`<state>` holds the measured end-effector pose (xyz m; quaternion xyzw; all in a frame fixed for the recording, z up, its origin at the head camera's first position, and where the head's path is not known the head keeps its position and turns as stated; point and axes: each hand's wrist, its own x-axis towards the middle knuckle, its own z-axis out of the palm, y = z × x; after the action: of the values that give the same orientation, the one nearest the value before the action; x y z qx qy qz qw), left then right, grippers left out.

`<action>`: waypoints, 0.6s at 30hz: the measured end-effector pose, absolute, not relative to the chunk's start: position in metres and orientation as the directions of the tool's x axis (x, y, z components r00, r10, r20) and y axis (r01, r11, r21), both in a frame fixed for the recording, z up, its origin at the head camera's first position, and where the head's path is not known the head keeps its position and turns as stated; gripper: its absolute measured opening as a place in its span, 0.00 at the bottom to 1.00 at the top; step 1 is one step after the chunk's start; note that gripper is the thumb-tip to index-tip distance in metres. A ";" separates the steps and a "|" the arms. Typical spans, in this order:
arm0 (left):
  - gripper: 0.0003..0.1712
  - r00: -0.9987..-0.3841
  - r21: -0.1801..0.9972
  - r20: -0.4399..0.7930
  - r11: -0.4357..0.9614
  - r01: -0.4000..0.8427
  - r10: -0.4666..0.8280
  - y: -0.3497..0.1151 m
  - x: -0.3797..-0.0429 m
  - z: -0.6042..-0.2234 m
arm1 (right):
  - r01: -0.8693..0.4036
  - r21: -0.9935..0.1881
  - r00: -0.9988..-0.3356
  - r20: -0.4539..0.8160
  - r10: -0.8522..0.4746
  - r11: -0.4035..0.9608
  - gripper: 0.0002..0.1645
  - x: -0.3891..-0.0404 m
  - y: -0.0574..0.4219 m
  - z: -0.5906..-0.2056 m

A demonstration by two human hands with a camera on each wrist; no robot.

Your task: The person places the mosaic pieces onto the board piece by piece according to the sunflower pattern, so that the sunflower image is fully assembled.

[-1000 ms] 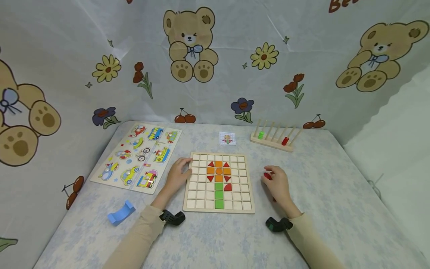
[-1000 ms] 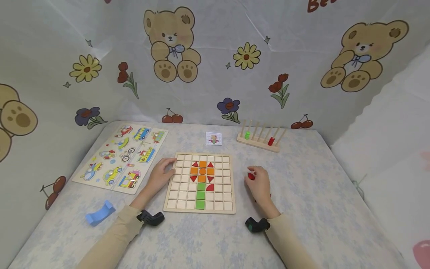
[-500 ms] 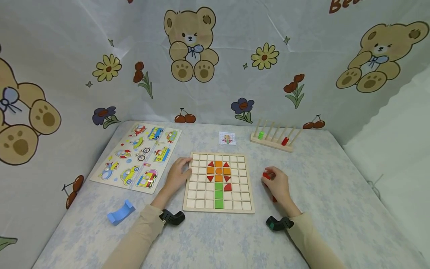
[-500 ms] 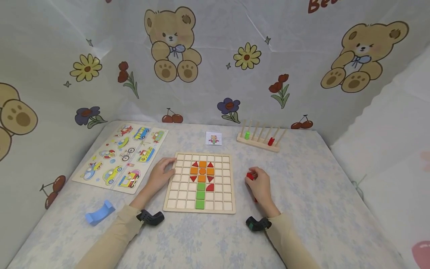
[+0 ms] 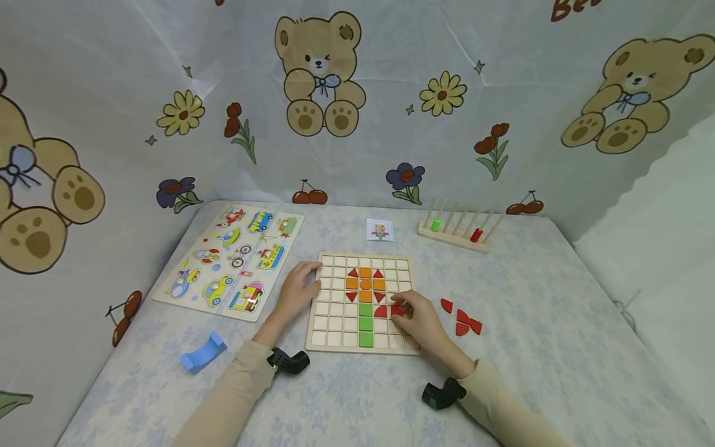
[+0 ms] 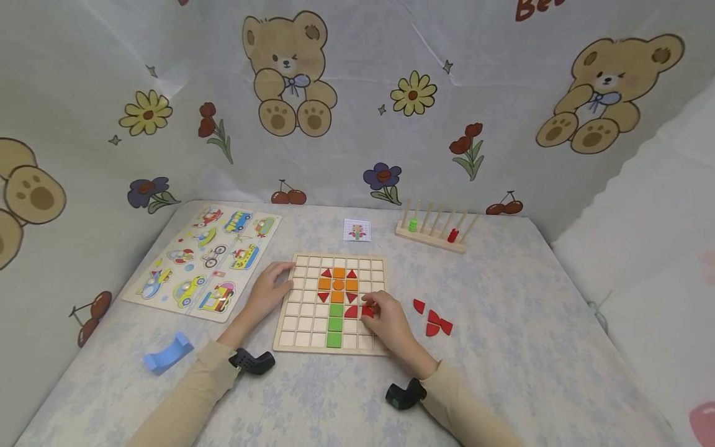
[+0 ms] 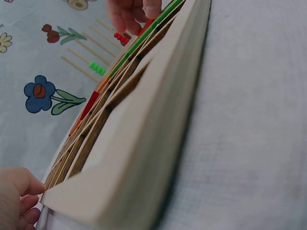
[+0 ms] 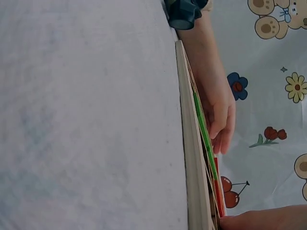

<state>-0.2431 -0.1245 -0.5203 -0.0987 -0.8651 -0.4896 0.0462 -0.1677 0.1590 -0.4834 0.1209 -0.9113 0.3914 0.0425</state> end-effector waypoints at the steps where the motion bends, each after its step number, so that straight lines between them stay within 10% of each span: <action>1: 0.25 -0.975 0.836 0.180 0.502 0.220 0.127 -0.124 -0.243 -0.520 | -0.264 -0.705 -0.964 0.181 -0.193 0.658 0.19 -0.168 0.159 -0.484; 9: 0.24 -0.975 0.828 0.183 0.515 0.223 0.129 -0.124 -0.242 -0.516 | -0.312 -0.719 -0.949 0.209 -0.235 0.621 0.16 -0.168 0.167 -0.486; 18: 0.24 -0.975 0.829 0.176 0.514 0.221 0.135 -0.124 -0.243 -0.518 | -0.128 -0.611 -0.978 0.209 0.003 0.781 0.21 -0.170 0.221 -0.484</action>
<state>-0.2427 -0.1242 -0.5183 -0.1025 -0.8690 -0.4820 0.0447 -0.1701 0.2214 -0.4835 0.0333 -0.9384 0.3293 0.0996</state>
